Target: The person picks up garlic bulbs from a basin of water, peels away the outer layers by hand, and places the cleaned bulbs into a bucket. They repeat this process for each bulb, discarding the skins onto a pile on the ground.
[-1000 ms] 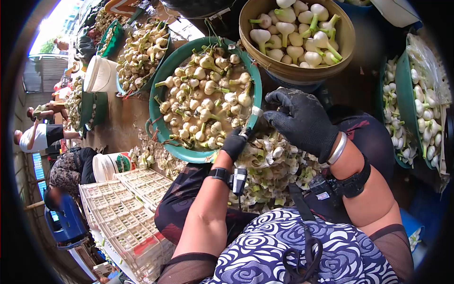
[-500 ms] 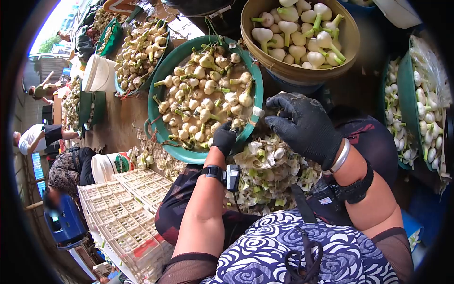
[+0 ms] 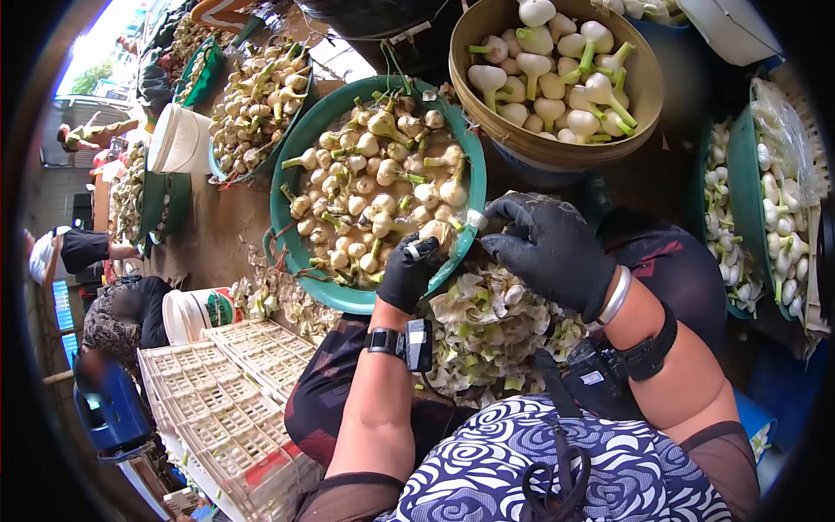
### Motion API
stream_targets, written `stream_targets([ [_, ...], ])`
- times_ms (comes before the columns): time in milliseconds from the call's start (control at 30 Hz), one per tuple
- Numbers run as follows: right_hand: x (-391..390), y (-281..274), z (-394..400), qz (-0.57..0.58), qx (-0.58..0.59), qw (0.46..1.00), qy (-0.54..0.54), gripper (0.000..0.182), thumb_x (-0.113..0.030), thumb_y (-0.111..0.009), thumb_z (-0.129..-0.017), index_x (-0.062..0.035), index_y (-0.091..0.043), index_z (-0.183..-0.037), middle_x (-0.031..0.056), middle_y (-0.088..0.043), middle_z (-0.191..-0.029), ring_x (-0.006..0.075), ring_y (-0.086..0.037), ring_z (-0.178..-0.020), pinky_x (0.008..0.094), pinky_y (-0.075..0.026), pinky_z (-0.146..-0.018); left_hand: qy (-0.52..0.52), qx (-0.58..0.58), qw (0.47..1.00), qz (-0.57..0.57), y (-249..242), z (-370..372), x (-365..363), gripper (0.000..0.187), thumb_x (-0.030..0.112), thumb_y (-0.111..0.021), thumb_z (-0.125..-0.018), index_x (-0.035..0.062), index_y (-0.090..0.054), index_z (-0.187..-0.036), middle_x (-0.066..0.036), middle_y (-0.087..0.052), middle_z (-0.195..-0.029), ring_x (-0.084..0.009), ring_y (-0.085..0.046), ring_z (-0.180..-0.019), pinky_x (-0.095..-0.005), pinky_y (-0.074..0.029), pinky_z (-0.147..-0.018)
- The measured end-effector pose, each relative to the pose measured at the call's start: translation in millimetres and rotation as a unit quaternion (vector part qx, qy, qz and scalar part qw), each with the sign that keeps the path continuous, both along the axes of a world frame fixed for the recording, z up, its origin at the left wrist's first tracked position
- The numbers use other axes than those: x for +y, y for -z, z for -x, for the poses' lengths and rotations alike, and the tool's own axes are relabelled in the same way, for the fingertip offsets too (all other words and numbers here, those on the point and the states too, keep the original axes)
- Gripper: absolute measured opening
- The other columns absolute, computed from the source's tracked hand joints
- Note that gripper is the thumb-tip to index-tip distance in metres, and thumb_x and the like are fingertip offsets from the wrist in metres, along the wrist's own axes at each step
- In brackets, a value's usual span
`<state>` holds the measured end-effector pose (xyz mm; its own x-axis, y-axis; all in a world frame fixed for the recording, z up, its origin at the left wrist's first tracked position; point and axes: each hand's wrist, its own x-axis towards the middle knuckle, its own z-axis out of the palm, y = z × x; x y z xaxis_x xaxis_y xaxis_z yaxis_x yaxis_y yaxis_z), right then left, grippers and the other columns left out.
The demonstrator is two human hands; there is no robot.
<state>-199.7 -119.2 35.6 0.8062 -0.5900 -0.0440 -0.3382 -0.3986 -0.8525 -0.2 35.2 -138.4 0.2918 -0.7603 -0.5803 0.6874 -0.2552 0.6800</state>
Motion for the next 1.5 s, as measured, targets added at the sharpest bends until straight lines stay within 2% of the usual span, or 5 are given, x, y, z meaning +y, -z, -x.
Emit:
stream_targets([
  [233,35,30,-25,-0.431,-0.056,0.899,0.048,0.039,-0.013,-0.071,-0.08,-0.0033,-0.05,-0.112,0.0031,-0.058,-0.09,0.0071,-0.055,-0.073,0.0211,-0.047,-0.058,-0.002,-0.095,0.988,0.122,-142,65,1,0.048,-0.001,-0.06,-0.079,-0.001,-0.046,-0.125,-0.011,-0.056,-0.116,-0.0187,-0.057,-0.102,-0.0304,-0.048,-0.087],
  [433,35,17,-17,-0.346,-0.108,0.932,-0.008,0.037,-0.006,-0.071,-0.074,-0.0026,-0.053,-0.107,0.0043,-0.058,-0.093,0.0091,-0.057,-0.082,0.0239,-0.05,-0.072,0.096,-0.687,0.718,0.055,-140,29,16,0.026,0.005,-0.057,-0.085,-0.0002,-0.054,-0.11,-0.006,-0.058,-0.086,-0.016,-0.06,-0.079,-0.0291,-0.049,-0.083],
  [500,37,19,-17,-0.174,-0.141,0.974,0.012,0.04,-0.007,-0.07,-0.07,-0.0019,-0.055,-0.106,0.0073,-0.059,-0.097,0.0134,-0.058,-0.09,0.0271,-0.048,-0.08,-0.133,-0.018,0.981,0.136,-133,37,19,0.031,0.006,-0.057,-0.086,0.0004,-0.051,-0.115,-0.005,-0.059,-0.084,-0.017,-0.061,-0.076,-0.0311,-0.048,-0.084],
  [1233,36,-14,6,0.023,-0.036,0.999,-0.008,0.039,-0.032,-0.075,-0.053,-0.0053,-0.064,-0.079,0.0138,-0.064,-0.07,0.0269,-0.064,-0.066,0.0352,-0.05,-0.066,0.235,-0.71,0.649,-0.143,-119,21,33,0.022,0.015,-0.06,-0.078,0.0122,-0.065,-0.1,-0.017,-0.062,-0.087,-0.0334,-0.06,-0.084,-0.0414,-0.048,-0.074],
  [1500,23,-5,7,-0.141,-0.169,0.975,-0.042,0.038,-0.017,-0.076,-0.063,-0.0015,-0.059,-0.094,0.0034,-0.062,-0.088,0.0097,-0.059,-0.078,0.0269,-0.05,-0.068,0.069,-0.134,0.987,0.05,-134,66,29,0.052,0.018,-0.057,-0.087,0.0135,-0.041,-0.137,-0.007,-0.063,-0.089,-0.0127,-0.06,-0.071,-0.0281,-0.05,-0.063],
])
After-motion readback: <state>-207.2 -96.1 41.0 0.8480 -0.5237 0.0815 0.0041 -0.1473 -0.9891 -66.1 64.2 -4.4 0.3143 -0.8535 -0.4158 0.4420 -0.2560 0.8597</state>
